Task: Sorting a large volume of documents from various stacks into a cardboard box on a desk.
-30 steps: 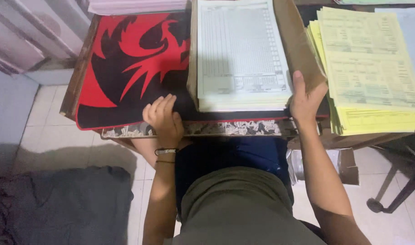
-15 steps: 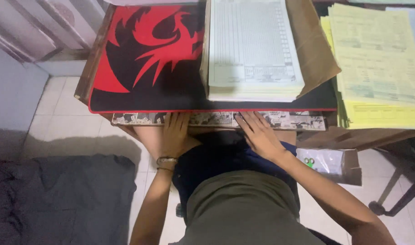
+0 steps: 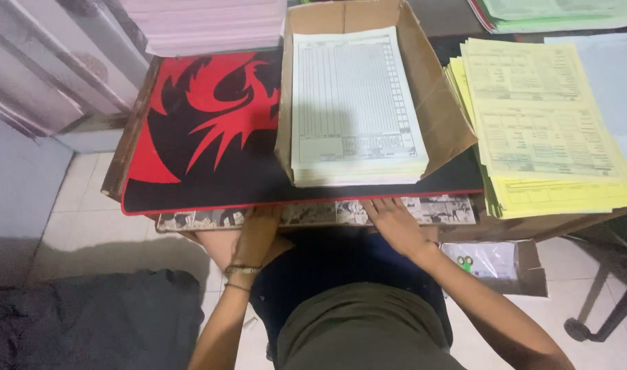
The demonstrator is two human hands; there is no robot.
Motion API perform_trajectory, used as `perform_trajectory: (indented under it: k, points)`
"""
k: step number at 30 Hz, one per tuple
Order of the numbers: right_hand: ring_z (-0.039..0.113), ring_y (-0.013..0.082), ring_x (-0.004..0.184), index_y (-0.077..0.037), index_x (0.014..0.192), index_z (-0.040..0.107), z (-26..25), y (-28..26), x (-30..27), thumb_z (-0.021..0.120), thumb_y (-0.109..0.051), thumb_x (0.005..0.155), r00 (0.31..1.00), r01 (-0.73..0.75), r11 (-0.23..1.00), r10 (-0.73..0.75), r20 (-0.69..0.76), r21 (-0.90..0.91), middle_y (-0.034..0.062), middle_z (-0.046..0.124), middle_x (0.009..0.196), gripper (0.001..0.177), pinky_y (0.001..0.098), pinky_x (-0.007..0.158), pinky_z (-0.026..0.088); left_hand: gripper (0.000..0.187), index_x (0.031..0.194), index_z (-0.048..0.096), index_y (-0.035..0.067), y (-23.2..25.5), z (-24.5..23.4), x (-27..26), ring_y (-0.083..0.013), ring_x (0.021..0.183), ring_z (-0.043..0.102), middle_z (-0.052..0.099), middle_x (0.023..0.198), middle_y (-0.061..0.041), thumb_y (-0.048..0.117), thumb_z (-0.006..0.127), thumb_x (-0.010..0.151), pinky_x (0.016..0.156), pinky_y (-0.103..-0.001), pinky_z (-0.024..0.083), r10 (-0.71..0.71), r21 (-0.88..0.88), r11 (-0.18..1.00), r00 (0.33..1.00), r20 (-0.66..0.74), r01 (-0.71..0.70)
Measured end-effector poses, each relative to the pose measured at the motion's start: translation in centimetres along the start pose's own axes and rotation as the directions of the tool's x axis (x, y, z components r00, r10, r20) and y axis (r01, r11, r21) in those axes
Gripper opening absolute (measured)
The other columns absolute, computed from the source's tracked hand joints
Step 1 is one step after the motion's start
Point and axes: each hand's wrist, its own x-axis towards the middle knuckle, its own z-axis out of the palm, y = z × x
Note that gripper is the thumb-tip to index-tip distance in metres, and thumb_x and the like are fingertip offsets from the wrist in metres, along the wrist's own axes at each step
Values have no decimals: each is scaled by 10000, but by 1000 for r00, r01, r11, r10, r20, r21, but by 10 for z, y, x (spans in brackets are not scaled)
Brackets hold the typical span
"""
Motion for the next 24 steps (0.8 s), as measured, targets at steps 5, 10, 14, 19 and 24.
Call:
perform_trajectory:
  k: [5, 10, 14, 19, 24]
  points:
    - [540, 368, 1314, -86, 1516, 447, -18, -22, -23, 584, -198, 937, 985, 71, 993, -85, -148, -95, 222, 584, 1374, 606, 536, 1128, 368, 359, 1232, 682, 158, 3, -58, -2, -221, 1115, 690, 752, 1087, -64, 174, 653, 874, 1140, -461, 419, 56, 29, 998, 998, 20, -56]
    - [379, 396, 1477, -39, 1556, 378, -42, -48, -48, 538, -144, 935, 946, 90, 986, -128, -298, -139, 271, 400, 1580, 650, 555, 1188, 308, 630, 1488, 507, 73, 14, -57, -35, -242, 1439, 484, 572, 1495, -126, 186, 604, 876, 1227, -429, 338, 32, -9, 999, 999, 3, -32]
    - [298, 431, 1522, 44, 1596, 242, -42, -58, -68, 509, 138, 859, 935, 127, 962, -198, -294, -241, 284, 287, 1636, 789, 593, 1244, 262, 710, 1586, 353, 58, 22, -61, -62, -250, 1511, 367, 385, 1648, -114, 198, 520, 910, 1292, -443, 229, 52, 126, 989, 985, 165, -73]
    - [-15, 441, 1555, 55, 1627, -64, -57, -73, -84, 507, 67, 717, 974, 153, 980, -172, -151, -130, 321, -15, 1668, 1075, 573, 1244, 39, 719, 1553, 367, -27, 19, -88, -75, -328, 1505, 392, 422, 1608, -194, -91, 469, 844, 1282, -478, 265, 60, -313, 948, 998, 8, -54]
    - [-208, 312, 1555, -238, 1609, -176, -149, -79, -50, 267, -287, 890, 884, -249, 916, 82, 460, 315, 73, -234, 1671, 847, 663, 1212, -52, 1073, 1597, 290, 40, 13, -91, -70, -364, 1517, 293, 332, 1638, -188, 271, 675, 623, 1260, -513, 194, 72, -445, 896, 981, 178, 15]
